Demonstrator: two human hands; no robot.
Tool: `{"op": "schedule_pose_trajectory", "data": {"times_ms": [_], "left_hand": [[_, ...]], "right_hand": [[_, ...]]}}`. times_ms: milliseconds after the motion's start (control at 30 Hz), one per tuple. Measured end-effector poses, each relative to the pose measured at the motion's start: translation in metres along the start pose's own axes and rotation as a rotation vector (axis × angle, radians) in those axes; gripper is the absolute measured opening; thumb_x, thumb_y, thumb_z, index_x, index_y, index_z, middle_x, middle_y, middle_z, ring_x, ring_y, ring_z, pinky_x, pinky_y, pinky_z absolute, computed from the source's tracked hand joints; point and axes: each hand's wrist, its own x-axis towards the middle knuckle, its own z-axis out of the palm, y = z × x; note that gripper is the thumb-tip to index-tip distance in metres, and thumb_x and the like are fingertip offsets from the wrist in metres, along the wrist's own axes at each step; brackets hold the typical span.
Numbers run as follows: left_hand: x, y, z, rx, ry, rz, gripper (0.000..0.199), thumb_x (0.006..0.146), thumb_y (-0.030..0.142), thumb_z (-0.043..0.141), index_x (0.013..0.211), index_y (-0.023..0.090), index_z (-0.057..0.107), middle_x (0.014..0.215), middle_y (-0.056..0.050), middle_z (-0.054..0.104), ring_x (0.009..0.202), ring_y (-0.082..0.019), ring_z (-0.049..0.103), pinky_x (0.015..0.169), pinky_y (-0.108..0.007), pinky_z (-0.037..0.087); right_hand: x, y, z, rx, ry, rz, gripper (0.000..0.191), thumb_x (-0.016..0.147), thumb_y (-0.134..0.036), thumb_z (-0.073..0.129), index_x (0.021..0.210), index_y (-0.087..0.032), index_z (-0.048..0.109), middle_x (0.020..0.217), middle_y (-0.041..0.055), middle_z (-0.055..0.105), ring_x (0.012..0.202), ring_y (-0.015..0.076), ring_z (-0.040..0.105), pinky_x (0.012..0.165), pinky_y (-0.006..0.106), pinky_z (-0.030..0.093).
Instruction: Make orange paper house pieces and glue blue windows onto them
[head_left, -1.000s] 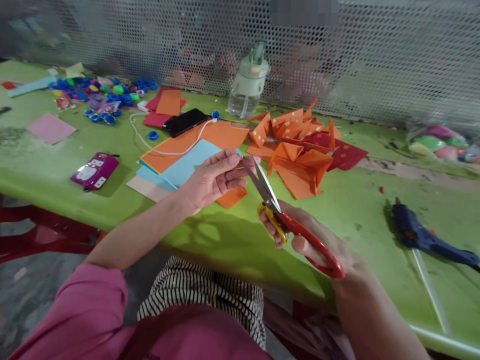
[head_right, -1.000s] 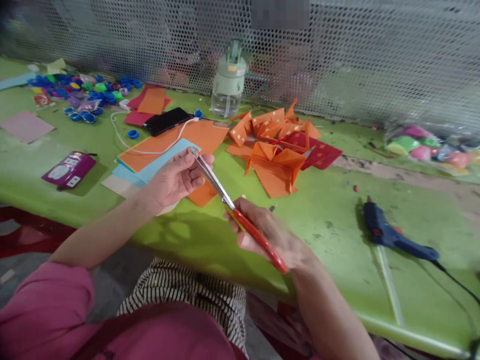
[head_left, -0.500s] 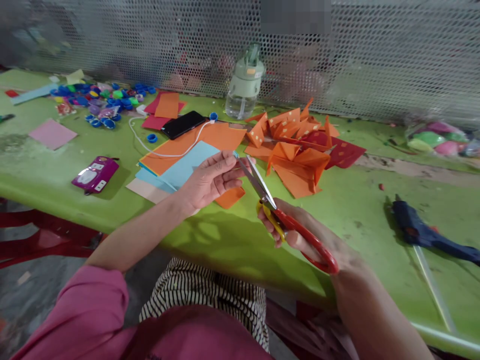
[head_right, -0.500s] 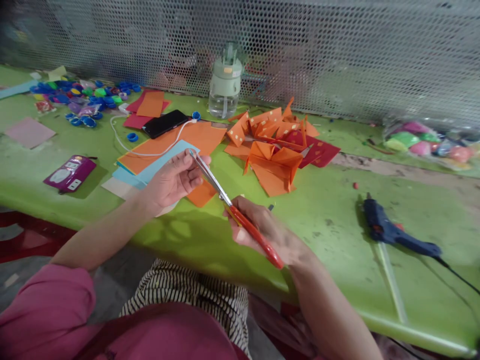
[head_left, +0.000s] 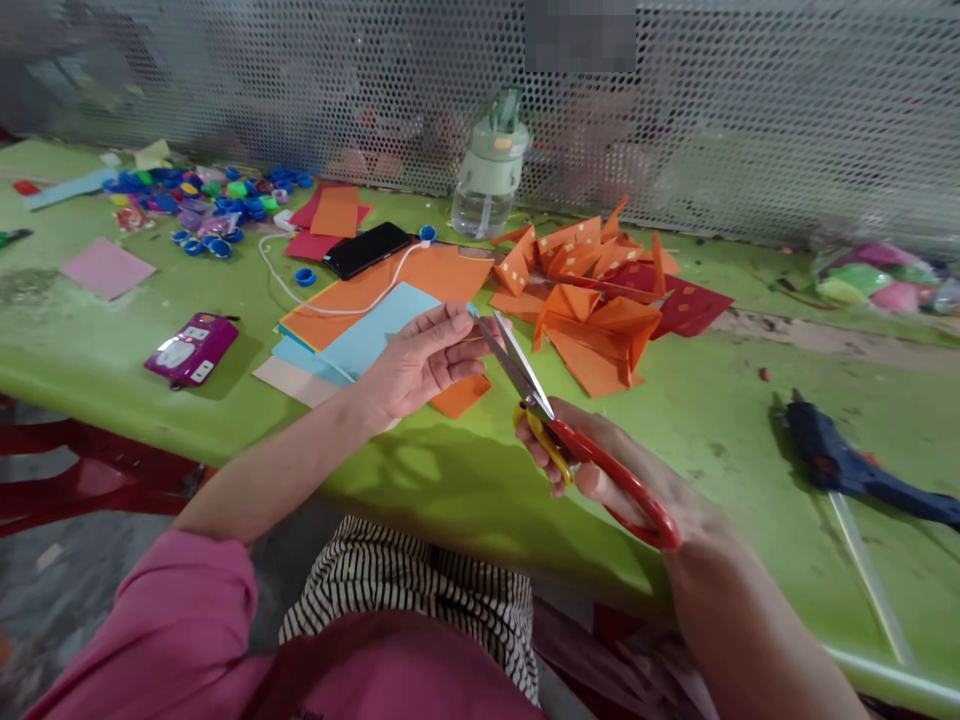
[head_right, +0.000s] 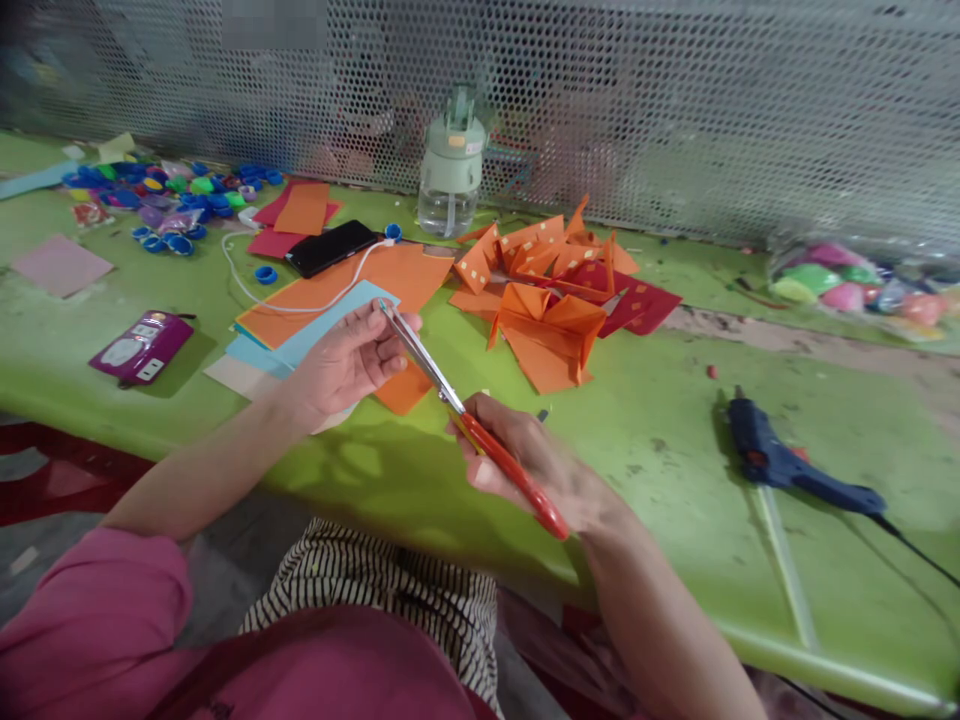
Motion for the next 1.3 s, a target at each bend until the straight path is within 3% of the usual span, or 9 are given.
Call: {"op": "schedule_pose_trajectory", "data": {"times_ms": [233, 400, 567, 833, 1067, 1300], "left_hand": [[0.001, 0.0, 0.0, 0.101, 0.014, 0.026, 0.016, 0.092, 0.031, 0.067, 0.087, 0.022, 0.055, 0.1, 0.002, 0.078, 0.088, -0.011, 0.076, 0.071, -0.019, 0.063], [-0.001, 0.0, 0.001, -0.08, -0.05, 0.02, 0.016, 0.088, 0.02, 0.071, 0.082, 0.02, 0.057, 0.086, 0.005, 0.076, 0.073, -0.007, 0.075, 0.064, -0.013, 0.061], [-0.001, -0.001, 0.002, -0.245, -0.139, 0.039, 0.016, 0.084, 0.014, 0.075, 0.08, 0.018, 0.06, 0.085, 0.003, 0.077, 0.07, -0.008, 0.075, 0.062, -0.014, 0.061], [0.0, -0.002, 0.001, -0.212, -0.121, 0.074, 0.016, 0.085, 0.013, 0.074, 0.079, 0.019, 0.061, 0.084, 0.005, 0.076, 0.069, -0.008, 0.073, 0.063, -0.014, 0.059], [0.003, -0.003, -0.003, -0.223, -0.212, 0.069, 0.014, 0.083, 0.016, 0.076, 0.079, 0.018, 0.063, 0.086, 0.003, 0.077, 0.069, -0.008, 0.073, 0.065, -0.016, 0.061], [0.002, -0.001, -0.002, -0.242, -0.147, 0.044, 0.013, 0.087, 0.014, 0.071, 0.079, 0.019, 0.062, 0.084, 0.003, 0.078, 0.074, -0.01, 0.075, 0.064, -0.016, 0.061]], "right_hand": [[0.0, -0.004, 0.001, -0.031, 0.001, -0.004, 0.078, 0.07, -0.097, 0.049, 0.095, -0.023, 0.055, 0.077, 0.0013, 0.055, 0.06, 0.012, 0.045, 0.05, 0.03, 0.041], [0.0, -0.006, 0.001, -0.061, 0.005, 0.011, 0.079, 0.07, -0.098, 0.048, 0.092, -0.022, 0.053, 0.076, 0.0012, 0.055, 0.06, 0.0118, 0.045, 0.049, 0.03, 0.041], [0.001, -0.004, 0.0, -0.071, -0.009, 0.018, 0.083, 0.068, -0.1, 0.045, 0.093, -0.021, 0.053, 0.077, 0.0013, 0.056, 0.06, 0.0114, 0.045, 0.05, 0.029, 0.041], [0.0, -0.007, 0.0, -0.087, -0.007, 0.001, 0.08, 0.071, -0.097, 0.047, 0.093, -0.021, 0.053, 0.076, 0.0004, 0.055, 0.059, 0.0107, 0.044, 0.05, 0.029, 0.039], [0.002, -0.007, -0.001, -0.233, 0.063, -0.007, 0.071, 0.076, -0.091, 0.052, 0.091, -0.021, 0.051, 0.07, -0.0024, 0.052, 0.057, 0.0096, 0.041, 0.048, 0.028, 0.032], [0.002, 0.002, -0.001, -0.173, 0.07, -0.003, 0.071, 0.078, -0.089, 0.053, 0.097, -0.02, 0.056, 0.07, -0.0028, 0.053, 0.056, 0.0091, 0.041, 0.047, 0.028, 0.031]]}}
